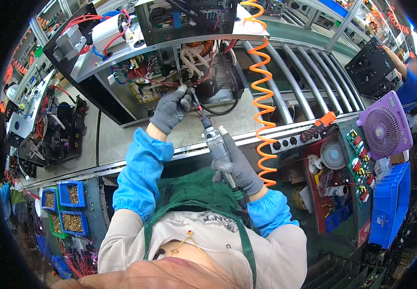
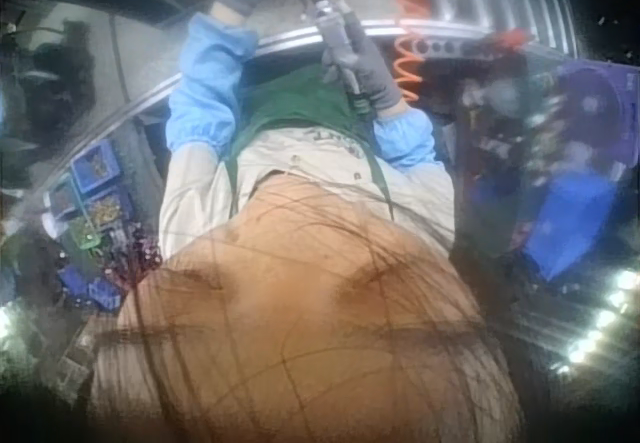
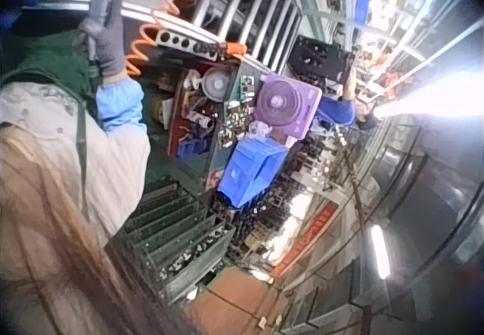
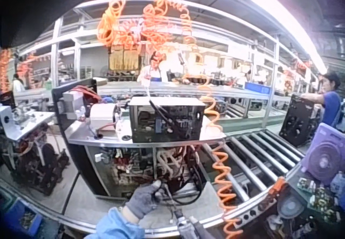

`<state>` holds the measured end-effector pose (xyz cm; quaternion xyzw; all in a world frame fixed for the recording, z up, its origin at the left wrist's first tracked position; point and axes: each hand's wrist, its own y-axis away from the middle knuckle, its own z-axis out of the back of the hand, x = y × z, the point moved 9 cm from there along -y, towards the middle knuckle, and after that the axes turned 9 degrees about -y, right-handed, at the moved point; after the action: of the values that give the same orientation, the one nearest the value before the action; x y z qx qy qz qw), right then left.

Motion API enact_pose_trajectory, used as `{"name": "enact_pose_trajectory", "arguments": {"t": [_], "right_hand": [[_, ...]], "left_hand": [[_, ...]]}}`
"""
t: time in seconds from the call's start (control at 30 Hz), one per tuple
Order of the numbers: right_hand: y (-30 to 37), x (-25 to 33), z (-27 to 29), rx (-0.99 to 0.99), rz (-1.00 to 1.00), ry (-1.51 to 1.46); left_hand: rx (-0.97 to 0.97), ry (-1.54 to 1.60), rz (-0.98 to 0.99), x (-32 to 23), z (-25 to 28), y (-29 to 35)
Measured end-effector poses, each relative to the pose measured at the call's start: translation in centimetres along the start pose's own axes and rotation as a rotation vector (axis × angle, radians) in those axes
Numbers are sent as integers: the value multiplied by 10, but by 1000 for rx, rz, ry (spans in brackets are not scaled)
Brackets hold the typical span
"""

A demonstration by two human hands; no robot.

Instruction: The person installs a circuit board into a metal chassis and secures it using a pneumatic screwdriver. They also route and connect various colored wires to the board and other components within the enclosure.

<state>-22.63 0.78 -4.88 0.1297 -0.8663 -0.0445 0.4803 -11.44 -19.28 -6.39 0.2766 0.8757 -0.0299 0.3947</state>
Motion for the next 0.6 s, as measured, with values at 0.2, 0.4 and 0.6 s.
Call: {"name": "enact_pose_trajectory", "arguments": {"t": [0.2,0.4,0.6], "right_hand": [[4,11,1,11,-1,72],[4,8,8,59,5,-63],[9,12,6,204,2,-269]], "left_hand": [[39,-174,-25,-3,-25,3],[44,-360,-52,-15,-34,7],[66,-907,-243,-50,-72,24]]}}
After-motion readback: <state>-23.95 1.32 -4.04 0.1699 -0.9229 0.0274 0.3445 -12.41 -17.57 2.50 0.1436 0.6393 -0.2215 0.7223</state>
